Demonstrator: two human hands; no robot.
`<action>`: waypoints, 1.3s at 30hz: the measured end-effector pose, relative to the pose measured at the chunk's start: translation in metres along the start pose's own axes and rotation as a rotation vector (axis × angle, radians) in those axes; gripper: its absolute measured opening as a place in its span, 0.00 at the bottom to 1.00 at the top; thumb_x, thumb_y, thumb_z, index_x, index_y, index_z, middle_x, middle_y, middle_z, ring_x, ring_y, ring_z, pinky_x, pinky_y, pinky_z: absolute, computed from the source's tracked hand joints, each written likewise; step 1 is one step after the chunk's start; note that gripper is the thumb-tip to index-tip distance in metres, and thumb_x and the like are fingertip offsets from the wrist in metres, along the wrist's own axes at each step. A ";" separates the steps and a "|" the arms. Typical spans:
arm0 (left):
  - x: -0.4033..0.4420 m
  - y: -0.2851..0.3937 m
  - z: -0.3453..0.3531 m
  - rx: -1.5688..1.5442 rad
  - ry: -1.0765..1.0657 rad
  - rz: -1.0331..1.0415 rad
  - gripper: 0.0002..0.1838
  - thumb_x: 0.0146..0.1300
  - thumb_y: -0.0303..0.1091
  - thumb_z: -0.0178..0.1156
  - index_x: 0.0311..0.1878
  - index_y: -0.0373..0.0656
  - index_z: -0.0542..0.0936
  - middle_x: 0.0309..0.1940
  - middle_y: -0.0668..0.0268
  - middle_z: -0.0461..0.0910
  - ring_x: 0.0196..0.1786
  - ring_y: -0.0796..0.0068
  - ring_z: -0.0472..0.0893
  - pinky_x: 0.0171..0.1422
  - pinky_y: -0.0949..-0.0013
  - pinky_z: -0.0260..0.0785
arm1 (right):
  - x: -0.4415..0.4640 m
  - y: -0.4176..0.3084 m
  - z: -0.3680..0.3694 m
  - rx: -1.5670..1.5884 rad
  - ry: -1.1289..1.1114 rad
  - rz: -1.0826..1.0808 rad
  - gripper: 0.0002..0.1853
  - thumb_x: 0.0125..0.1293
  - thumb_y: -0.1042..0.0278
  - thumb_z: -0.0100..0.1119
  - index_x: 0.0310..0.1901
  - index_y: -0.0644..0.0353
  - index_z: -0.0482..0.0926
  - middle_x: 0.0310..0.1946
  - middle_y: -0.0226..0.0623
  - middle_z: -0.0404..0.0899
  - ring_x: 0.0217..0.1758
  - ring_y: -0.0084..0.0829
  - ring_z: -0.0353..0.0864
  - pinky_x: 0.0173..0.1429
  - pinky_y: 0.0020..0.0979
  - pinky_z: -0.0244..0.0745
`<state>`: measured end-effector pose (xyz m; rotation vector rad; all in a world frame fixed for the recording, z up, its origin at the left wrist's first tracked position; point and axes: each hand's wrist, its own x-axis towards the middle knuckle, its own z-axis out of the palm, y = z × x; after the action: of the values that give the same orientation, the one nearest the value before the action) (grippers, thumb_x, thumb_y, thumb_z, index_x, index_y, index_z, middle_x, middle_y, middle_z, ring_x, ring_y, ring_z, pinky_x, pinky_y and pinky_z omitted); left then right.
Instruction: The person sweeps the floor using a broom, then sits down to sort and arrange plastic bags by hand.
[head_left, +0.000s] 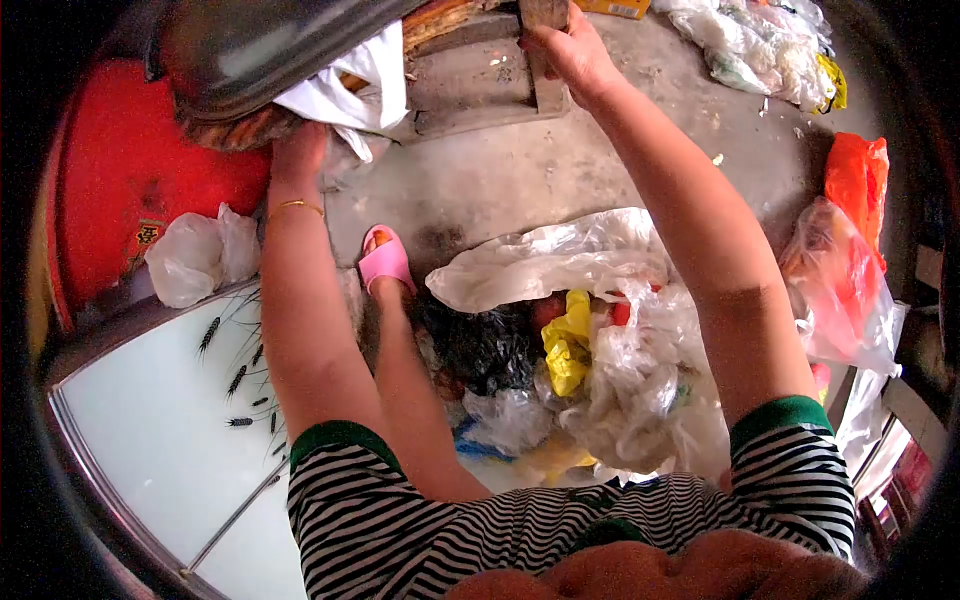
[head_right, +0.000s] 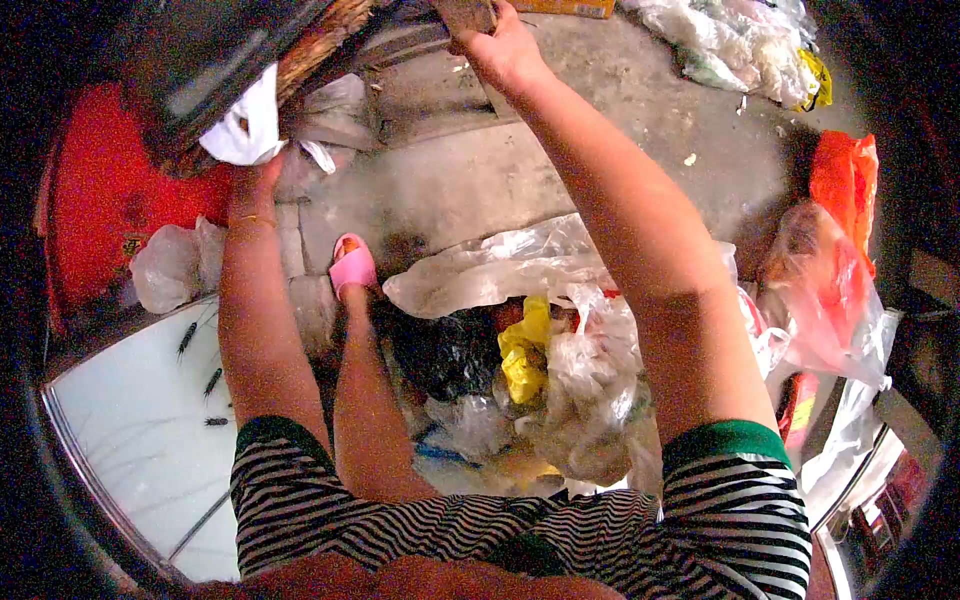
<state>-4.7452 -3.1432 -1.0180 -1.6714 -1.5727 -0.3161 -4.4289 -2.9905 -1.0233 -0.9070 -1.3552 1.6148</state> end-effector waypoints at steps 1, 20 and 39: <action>0.001 -0.001 0.001 0.037 0.027 0.038 0.25 0.65 0.41 0.43 0.63 0.41 0.62 0.66 0.60 0.58 0.68 0.63 0.56 0.72 0.61 0.45 | -0.003 -0.006 0.000 -0.080 -0.007 0.028 0.36 0.50 0.70 0.58 0.62 0.64 0.55 0.46 0.44 0.73 0.46 0.34 0.74 0.46 0.31 0.72; -0.039 0.234 -0.351 -1.609 -0.783 -0.956 0.33 0.53 0.22 0.54 0.64 0.38 0.58 0.56 0.53 0.66 0.51 0.66 0.72 0.56 0.69 0.66 | -0.382 -0.186 -0.239 -1.234 -0.316 0.382 0.40 0.52 0.54 0.62 0.65 0.57 0.56 0.56 0.57 0.66 0.60 0.46 0.66 0.61 0.40 0.62; -0.097 0.375 -0.479 -1.226 -0.915 -0.332 0.15 0.50 0.34 0.54 0.41 0.41 0.78 0.49 0.50 0.69 0.53 0.53 0.70 0.57 0.62 0.65 | -0.554 -0.195 -0.239 -0.046 0.217 0.050 0.20 0.46 0.84 0.49 0.45 0.59 0.68 0.39 0.30 0.72 0.44 0.24 0.70 0.48 0.25 0.66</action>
<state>-4.2588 -3.5058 -0.9122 -2.6855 -2.6329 -0.9088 -3.9626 -3.3867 -0.8581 -1.1177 -1.2309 1.4793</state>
